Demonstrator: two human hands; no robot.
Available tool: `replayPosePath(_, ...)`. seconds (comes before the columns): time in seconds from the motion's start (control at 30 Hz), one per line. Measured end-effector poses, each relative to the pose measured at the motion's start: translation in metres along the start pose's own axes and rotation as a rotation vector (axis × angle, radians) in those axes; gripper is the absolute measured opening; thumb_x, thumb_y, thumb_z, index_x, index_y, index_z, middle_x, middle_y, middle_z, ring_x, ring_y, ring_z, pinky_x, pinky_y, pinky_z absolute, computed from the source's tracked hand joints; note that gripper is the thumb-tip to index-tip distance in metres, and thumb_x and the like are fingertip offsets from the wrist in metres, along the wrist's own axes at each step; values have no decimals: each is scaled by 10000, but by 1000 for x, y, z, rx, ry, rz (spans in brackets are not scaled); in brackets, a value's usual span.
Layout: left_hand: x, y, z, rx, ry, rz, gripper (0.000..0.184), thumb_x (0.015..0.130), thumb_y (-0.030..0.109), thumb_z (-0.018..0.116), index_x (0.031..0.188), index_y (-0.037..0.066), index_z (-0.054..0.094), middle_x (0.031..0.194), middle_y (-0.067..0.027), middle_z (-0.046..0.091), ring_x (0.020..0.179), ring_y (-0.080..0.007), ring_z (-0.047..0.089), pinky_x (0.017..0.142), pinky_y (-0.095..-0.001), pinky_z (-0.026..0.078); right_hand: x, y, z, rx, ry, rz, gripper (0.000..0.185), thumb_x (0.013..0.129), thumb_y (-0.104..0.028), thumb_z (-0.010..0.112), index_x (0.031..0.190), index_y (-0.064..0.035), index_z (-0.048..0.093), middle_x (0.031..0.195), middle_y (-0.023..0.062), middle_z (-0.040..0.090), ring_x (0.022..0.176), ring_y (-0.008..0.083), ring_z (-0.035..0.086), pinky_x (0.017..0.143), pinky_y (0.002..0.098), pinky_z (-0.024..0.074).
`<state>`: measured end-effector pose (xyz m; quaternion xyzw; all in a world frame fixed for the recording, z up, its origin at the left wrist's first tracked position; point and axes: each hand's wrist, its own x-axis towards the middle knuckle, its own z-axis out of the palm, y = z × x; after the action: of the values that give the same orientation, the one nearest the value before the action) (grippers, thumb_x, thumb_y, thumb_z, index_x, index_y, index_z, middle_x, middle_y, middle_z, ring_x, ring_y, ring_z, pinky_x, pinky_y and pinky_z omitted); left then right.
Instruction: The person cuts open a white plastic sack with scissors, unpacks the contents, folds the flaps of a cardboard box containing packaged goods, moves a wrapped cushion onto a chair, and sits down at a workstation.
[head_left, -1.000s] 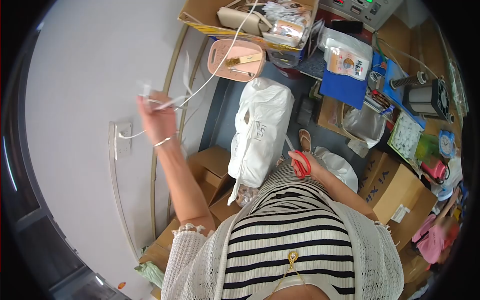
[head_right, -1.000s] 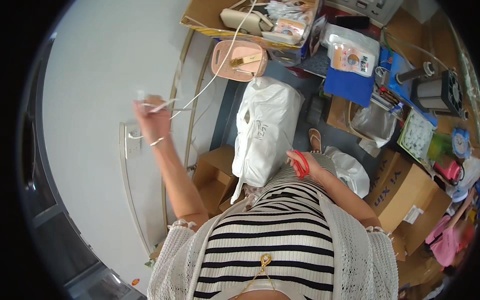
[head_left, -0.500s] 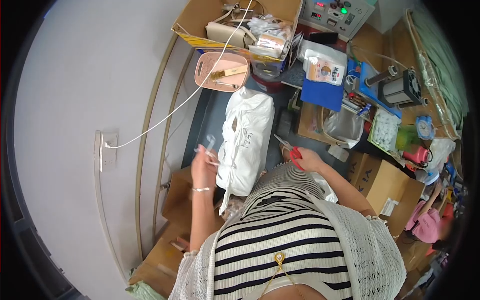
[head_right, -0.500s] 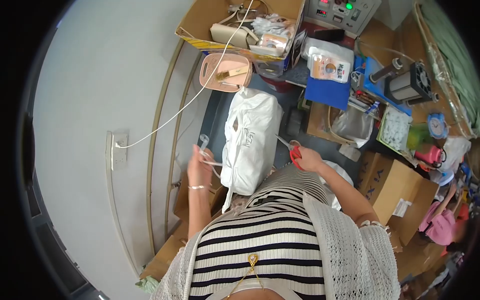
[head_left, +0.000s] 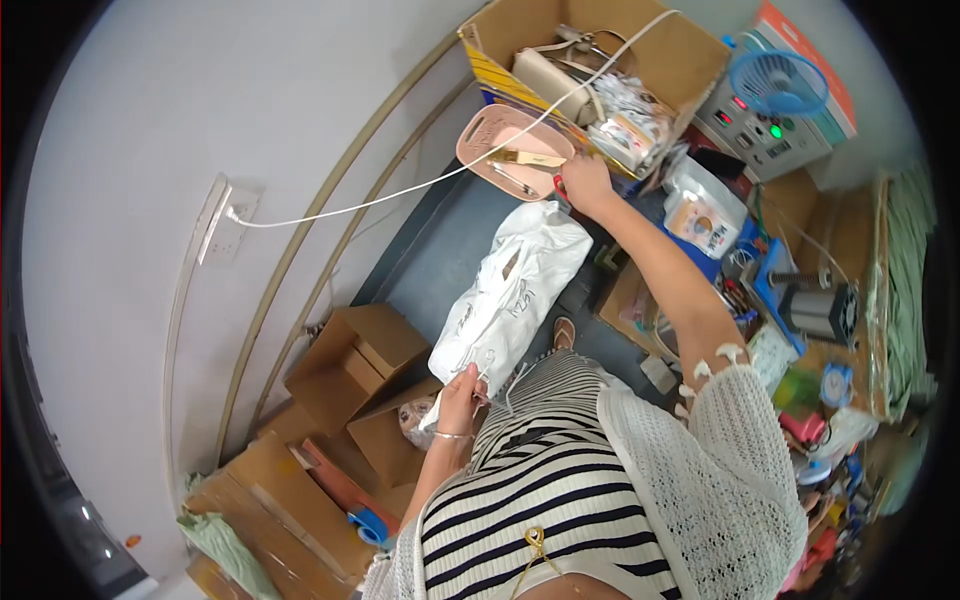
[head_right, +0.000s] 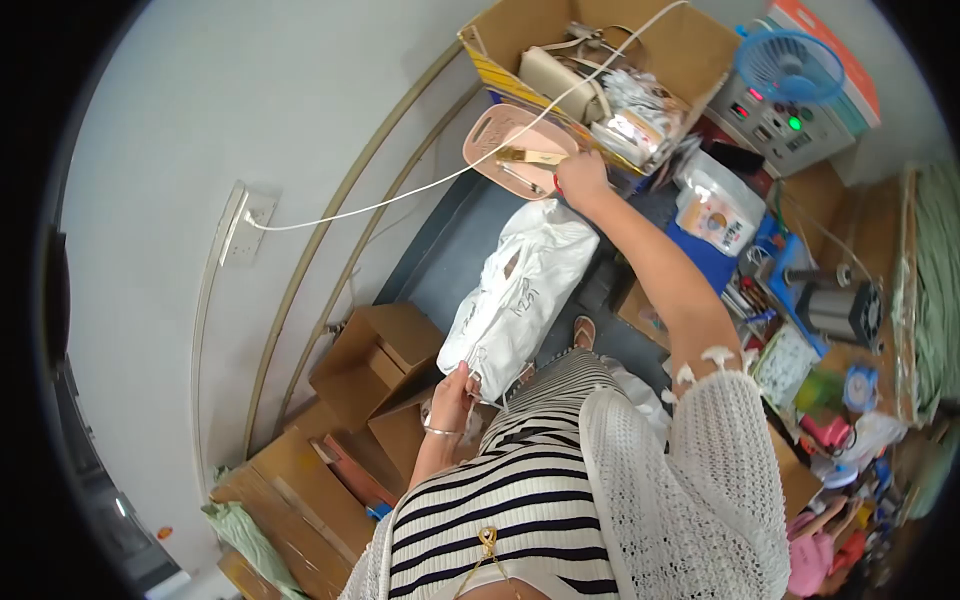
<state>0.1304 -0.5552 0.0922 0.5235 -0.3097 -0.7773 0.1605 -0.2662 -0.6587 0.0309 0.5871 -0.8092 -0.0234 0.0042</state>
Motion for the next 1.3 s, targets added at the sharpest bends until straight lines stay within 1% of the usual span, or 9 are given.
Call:
replayPosePath(0.47,9,-15,28,-212,348,97,348,935,369,479,689,123,482,647,17,483,587,-81,449,535,-209,366,79,-22,66,-31,-211,-279,137,729,-143,590,786,-53,677,887,137,653,854,246,623,753,368,470)
replayPosePath(0.6,18,-17,29,-354,315,117,311,948,365,449,747,127,464,712,21,469,662,-87,439,586,-242,380,15,-27,-10,487,203,-247,238,808,-185,569,974,-20,611,953,128,610,965,300,567,828,366,436)
replayPosePath(0.73,40,-13,49,-497,202,162,307,959,344,425,761,111,454,756,-2,474,707,-105,439,623,-256,377,-112,-73,-30,1733,-370,8,345,887,-287,562,1145,-59,544,1157,86,547,1083,202,513,951,318,369)
replayPosePath(0.8,52,-6,67,-510,124,172,301,952,336,440,758,106,457,753,-19,469,711,-119,431,663,-257,361,-155,-94,-24,1772,-434,-87,377,941,-305,464,1213,-47,502,1209,71,502,1092,174,494,990,306,325)
replayPosePath(0.87,61,1,85,-433,105,194,294,959,331,431,792,95,484,765,0,490,712,-108,455,643,-257,391,-186,-117,-15,2204,-792,267,436,959,-347,417,1275,-47,441,1216,59,490,1101,144,479,956,287,357)
replayPosePath(1.03,77,-14,108,-332,163,181,254,957,276,441,903,52,548,797,-14,536,731,-102,476,681,-227,405,-209,-142,-33,2363,-752,608,526,945,-448,402,1313,-73,396,1210,31,483,1081,108,469,886,248,400)
replayPosePath(1.13,68,-4,127,318,215,314,170,935,150,451,1006,22,538,866,-61,569,803,-153,511,760,-262,412,-207,-145,-26,2500,-616,793,557,923,-538,340,1252,-97,424,1163,82,534,955,194,541,822,331,458)
replayPosePath(1.2,82,-13,132,459,178,661,163,920,123,459,1023,16,527,903,-101,569,856,-190,531,794,-277,408,-193,-140,-45,2582,-546,836,585,910,-579,314,1187,-83,450,1104,121,574,863,224,572,786,387,482)
replayPosePath(1.3,78,-13,134,710,104,767,248,898,122,475,1104,-12,505,1077,-176,509,999,-291,496,887,-339,368,-188,-127,-30,2705,-630,793,570,918,-552,317,1161,-62,475,1097,124,575,857,227,567,779,383,481)
